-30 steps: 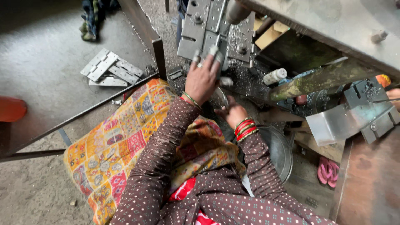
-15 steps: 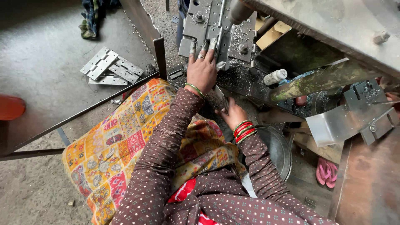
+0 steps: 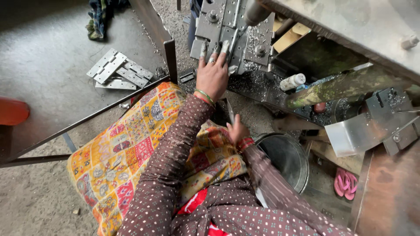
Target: The person operates a manual metal punching machine to process metal hinges. They pick up a hinge, place it under the punch, pull a lever to activate the machine, and then move the processed hinge to a pile on the table. This cycle is repeated continuously.
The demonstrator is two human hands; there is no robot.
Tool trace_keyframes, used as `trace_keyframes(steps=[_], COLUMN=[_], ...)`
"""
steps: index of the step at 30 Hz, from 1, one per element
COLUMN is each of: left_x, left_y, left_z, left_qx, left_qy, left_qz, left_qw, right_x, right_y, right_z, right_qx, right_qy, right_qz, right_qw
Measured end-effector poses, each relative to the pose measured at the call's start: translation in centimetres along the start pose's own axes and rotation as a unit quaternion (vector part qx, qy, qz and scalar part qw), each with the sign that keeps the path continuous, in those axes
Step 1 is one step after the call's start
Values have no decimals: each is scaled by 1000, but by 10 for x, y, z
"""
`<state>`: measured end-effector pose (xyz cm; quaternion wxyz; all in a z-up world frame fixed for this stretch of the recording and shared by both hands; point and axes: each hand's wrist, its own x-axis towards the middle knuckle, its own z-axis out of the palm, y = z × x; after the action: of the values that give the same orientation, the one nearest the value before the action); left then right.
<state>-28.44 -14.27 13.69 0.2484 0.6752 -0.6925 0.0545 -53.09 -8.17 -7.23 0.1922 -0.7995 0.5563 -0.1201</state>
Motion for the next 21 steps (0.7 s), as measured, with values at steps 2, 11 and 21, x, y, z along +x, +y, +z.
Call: trace_keyframes(steps=[2, 11, 21], left_x=[9, 42, 43], left_y=[-1, -4, -5], left_z=[9, 41, 26], left_qx=[16, 48, 15], left_qy=[-14, -38, -83], left_qz=[-2, -25, -27], left_qw=[1000, 998, 996], right_x=[6, -7, 12], right_y=[-4, -5, -17], right_z=[-44, 16, -56], right_qx=[3, -14, -42], right_qy=[-90, -11, -134], right_qz=[45, 126, 53], right_qw=[995, 992, 989])
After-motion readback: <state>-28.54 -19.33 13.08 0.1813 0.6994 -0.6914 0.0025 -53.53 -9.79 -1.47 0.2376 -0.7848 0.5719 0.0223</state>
